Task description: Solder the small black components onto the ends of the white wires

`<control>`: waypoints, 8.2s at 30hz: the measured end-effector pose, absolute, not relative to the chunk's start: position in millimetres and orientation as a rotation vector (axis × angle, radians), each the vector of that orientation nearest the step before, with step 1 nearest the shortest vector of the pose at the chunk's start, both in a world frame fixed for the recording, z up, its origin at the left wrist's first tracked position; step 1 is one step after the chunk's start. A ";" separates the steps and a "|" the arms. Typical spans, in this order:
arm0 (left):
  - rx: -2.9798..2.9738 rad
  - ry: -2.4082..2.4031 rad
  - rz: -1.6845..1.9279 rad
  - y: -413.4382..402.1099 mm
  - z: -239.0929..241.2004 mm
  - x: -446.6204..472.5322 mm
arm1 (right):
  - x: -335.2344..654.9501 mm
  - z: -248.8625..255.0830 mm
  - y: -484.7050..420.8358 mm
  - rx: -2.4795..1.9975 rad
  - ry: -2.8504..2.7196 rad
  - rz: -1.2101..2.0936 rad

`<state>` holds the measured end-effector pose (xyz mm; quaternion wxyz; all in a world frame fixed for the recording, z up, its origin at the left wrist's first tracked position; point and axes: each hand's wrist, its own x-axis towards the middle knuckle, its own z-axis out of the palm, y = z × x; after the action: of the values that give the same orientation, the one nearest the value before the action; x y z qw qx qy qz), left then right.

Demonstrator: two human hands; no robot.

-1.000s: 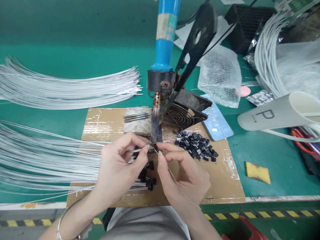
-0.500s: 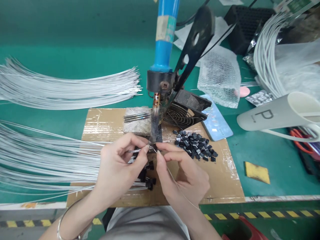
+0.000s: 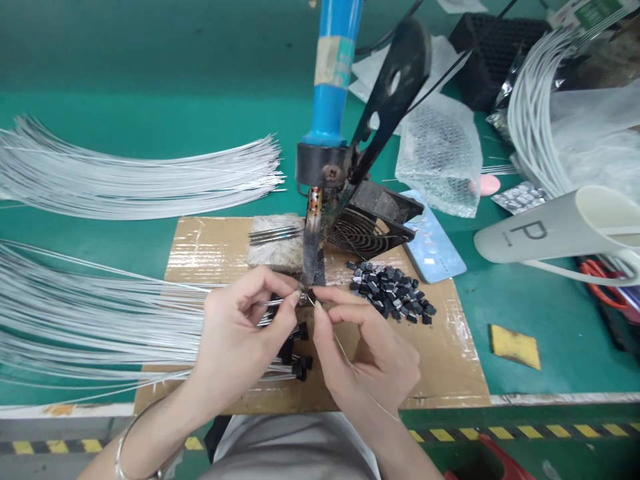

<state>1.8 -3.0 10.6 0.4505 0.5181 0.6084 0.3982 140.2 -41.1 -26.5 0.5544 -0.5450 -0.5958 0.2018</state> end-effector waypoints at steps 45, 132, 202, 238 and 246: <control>1.247 1.506 0.914 -1.9 5.4 -1.3 | 141.8 -34.3 -48.6 -1.289 -1.305 0.712; 1.438 1.216 0.380 16.9 29.9 -97.6 | 153.6 -27.9 -56.9 -1.164 -1.571 1.148; 1.321 1.423 0.626 -32.3 2.7 -26.7 | 137.3 -42.5 -62.0 -1.056 -0.357 1.789; 1.261 1.466 0.955 -47.7 -14.1 -10.4 | 126.3 -44.3 -67.3 -1.059 -0.307 1.630; 1.283 1.451 1.017 -48.6 -14.5 -12.9 | 130.1 -44.7 -69.9 -1.107 -0.426 1.603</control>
<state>-12.9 -48.6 -14.5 0.4593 0.5209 0.5892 0.4130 130.1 -69.9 -44.7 0.5428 -0.4663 -0.1795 0.6751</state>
